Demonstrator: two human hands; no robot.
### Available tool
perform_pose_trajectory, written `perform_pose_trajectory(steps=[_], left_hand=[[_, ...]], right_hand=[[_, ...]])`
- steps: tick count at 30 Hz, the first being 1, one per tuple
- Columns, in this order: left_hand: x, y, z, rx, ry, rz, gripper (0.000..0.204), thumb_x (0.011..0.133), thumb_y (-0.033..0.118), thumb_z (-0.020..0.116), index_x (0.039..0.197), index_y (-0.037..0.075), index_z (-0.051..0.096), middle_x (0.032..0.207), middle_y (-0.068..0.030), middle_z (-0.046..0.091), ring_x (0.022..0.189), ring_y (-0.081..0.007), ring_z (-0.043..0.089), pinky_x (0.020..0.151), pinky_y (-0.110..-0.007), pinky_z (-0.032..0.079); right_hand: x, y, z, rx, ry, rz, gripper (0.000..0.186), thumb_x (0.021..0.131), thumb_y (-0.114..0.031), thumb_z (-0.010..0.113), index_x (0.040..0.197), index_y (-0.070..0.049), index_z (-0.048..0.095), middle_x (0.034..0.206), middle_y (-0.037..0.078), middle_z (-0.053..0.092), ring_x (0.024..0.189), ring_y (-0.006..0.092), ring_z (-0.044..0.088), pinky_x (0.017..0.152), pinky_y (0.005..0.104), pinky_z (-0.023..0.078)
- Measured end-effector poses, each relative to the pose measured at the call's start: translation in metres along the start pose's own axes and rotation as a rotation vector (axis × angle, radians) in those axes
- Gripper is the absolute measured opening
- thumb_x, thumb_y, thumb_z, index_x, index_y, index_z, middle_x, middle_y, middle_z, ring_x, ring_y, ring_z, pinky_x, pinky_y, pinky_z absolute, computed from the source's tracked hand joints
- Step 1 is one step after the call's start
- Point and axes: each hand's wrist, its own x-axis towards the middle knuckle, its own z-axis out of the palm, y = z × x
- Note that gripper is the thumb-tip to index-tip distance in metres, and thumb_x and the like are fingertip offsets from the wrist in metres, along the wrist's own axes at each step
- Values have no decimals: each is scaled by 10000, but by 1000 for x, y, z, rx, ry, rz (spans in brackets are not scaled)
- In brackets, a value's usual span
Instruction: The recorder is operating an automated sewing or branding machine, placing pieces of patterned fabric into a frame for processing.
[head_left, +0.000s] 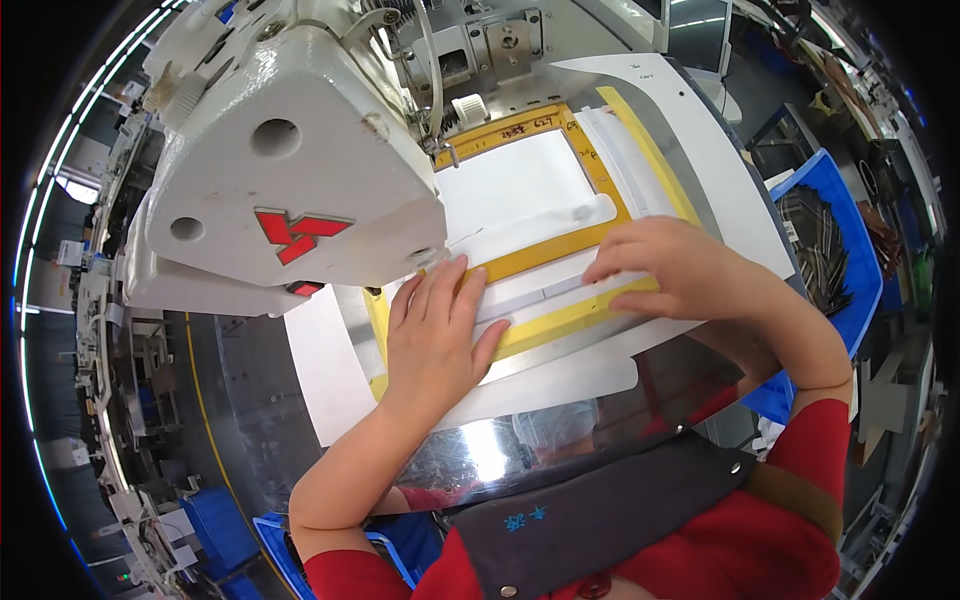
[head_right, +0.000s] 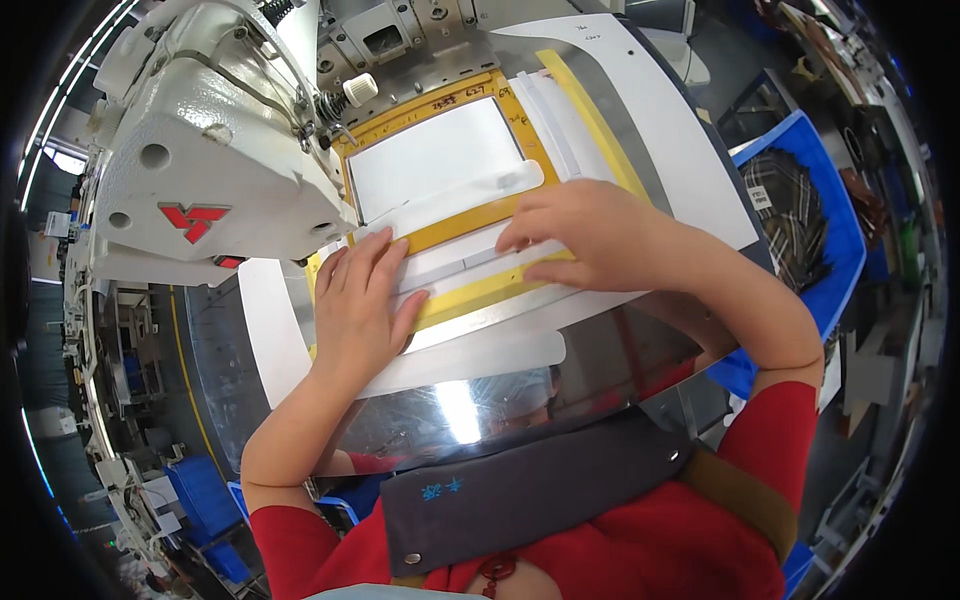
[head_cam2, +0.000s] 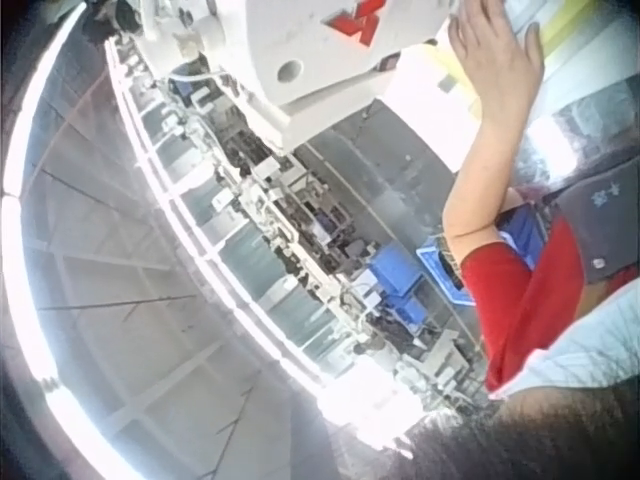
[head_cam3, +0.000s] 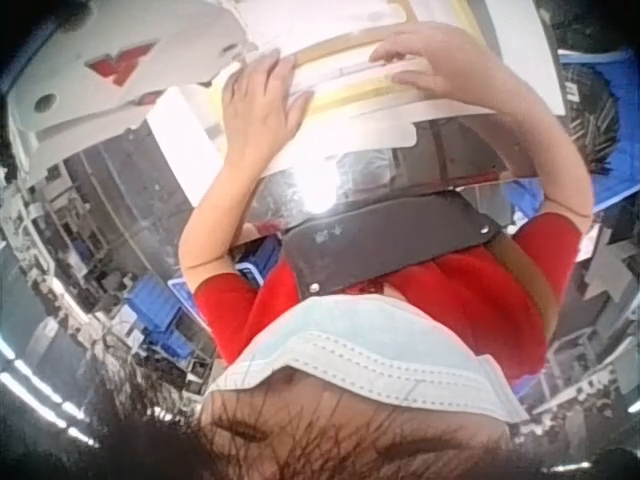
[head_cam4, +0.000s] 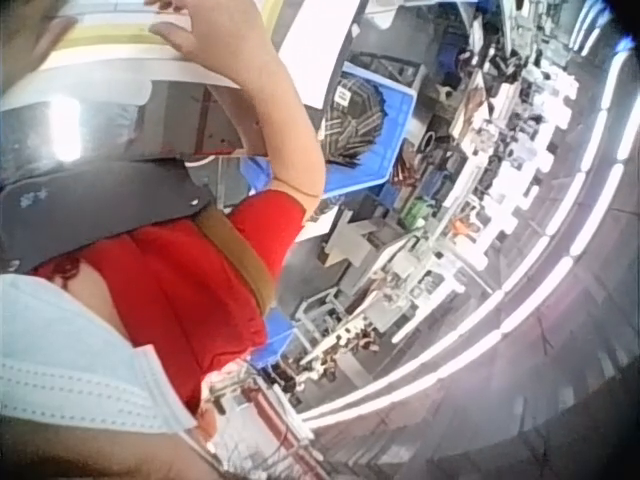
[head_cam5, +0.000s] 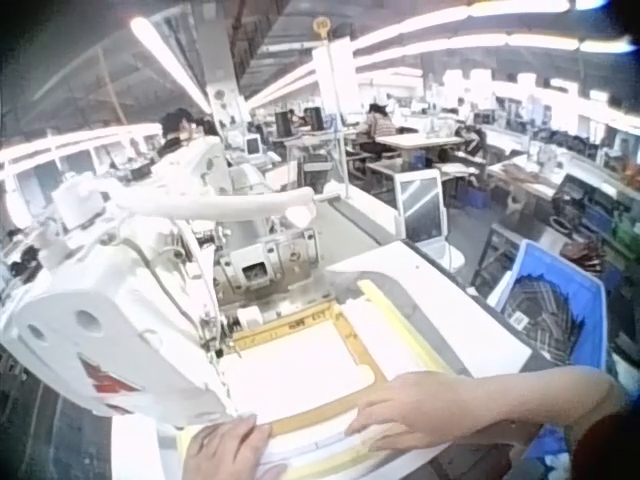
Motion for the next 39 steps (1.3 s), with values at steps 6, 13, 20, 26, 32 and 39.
perform_pose_trajectory(steps=[6, 13, 20, 26, 32, 39], left_hand=[[1, 2, 3, -14, 5, -1, 531, 781, 287, 742, 1238, 64, 587, 1276, -111, 560, 1144, -280, 552, 1038, -430, 366], [1, 2, 3, -12, 47, 22, 547, 778, 313, 746, 1234, 58, 585, 1268, -125, 555, 1122, -310, 555, 1012, -439, 395], [7, -1, 2, -102, -20, -8, 559, 763, 319, 756, 1219, 52, 573, 1234, -135, 554, 1096, -314, 558, 1017, -451, 398], [2, 4, -2, 41, 108, 46, 521, 749, 304, 765, 1180, 68, 593, 1224, -108, 572, 1059, -288, 568, 998, -438, 406], [-1, 13, -8, -119, 153, 223, 409, 761, 275, 753, 1117, 107, 640, 1079, -34, 645, 970, -208, 614, 960, -404, 426], [-5, 14, -11, -202, 182, 345, 304, 766, 254, 756, 1024, 117, 675, 955, -4, 666, 867, -173, 628, 892, -359, 459]], right_hand=[[14, 32, 12, -351, 430, -113, 103, 879, -112, 634, 951, -45, 665, 981, 108, 660, 996, 280, 584, 940, 393, 439], [20, 29, 12, -415, 427, -167, 84, 877, -92, 628, 939, -48, 664, 956, 98, 658, 996, 268, 579, 957, 399, 425], [27, 33, 12, -432, 358, -213, 69, 874, -62, 609, 922, -56, 659, 946, 98, 651, 1002, 271, 567, 951, 390, 418], [25, 44, 5, -191, 587, -86, 140, 875, -21, 542, 942, -73, 654, 927, 89, 625, 977, 276, 552, 935, 371, 405], [24, 47, 6, -197, 574, -149, 146, 868, -46, 533, 950, -80, 649, 944, 73, 633, 985, 262, 554, 958, 376, 390], [33, 44, 3, -414, 431, -218, 163, 909, -222, 586, 919, -74, 653, 857, 63, 644, 969, 239, 568, 1093, 451, 310]])
